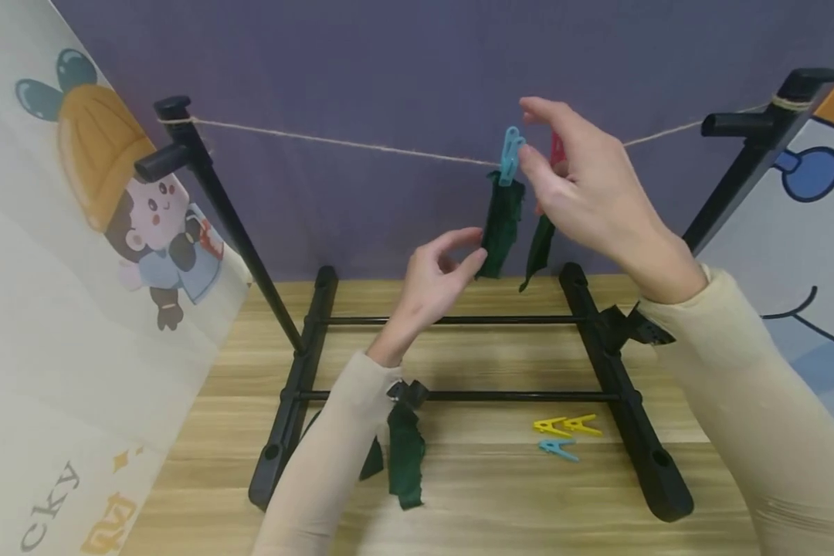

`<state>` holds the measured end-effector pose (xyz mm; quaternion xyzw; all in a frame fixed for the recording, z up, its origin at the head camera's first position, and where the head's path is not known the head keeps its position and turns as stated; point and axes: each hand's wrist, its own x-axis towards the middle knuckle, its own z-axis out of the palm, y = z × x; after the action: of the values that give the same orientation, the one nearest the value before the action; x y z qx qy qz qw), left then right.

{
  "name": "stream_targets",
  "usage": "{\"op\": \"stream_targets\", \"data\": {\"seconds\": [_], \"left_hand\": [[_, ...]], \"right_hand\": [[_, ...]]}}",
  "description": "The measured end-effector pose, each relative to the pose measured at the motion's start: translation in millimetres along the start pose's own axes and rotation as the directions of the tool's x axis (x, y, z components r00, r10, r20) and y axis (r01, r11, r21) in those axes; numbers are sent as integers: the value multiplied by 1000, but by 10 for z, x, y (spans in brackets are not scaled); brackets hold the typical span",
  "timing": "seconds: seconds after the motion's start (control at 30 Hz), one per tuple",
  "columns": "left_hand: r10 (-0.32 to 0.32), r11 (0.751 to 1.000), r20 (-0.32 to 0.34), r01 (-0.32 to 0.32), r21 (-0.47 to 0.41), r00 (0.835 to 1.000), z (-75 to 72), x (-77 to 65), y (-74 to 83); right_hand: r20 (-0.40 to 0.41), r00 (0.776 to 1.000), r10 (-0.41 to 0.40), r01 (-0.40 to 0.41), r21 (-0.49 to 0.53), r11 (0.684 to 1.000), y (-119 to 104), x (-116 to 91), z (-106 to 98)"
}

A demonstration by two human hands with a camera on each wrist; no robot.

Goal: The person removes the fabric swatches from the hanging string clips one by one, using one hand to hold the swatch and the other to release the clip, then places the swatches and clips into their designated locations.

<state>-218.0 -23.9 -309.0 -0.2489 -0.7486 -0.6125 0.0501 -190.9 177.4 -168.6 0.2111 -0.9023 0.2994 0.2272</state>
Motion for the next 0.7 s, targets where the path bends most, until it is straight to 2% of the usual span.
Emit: {"op": "stream_targets", "data": {"seconds": [0.1, 0.23, 0.47, 0.7], "left_hand": [[6, 1000, 14, -5, -22, 1000, 17, 25, 30], [13, 1000, 13, -13, -26, 1000, 44, 57, 80], [39, 999, -14, -39, -2, 999, 54, 79, 134], [53, 998, -23, -52, 24, 998, 8, 87, 165]], "right_hand": [[61, 998, 3, 0, -57, 998, -18, 22, -9], [92, 996, 8, 1, -95, 995, -31, 26, -14], [10, 1000, -26, 27, -82, 996, -7, 4, -64], [-3, 1000, -18, 18, -89, 996, -17, 6, -114]]}}
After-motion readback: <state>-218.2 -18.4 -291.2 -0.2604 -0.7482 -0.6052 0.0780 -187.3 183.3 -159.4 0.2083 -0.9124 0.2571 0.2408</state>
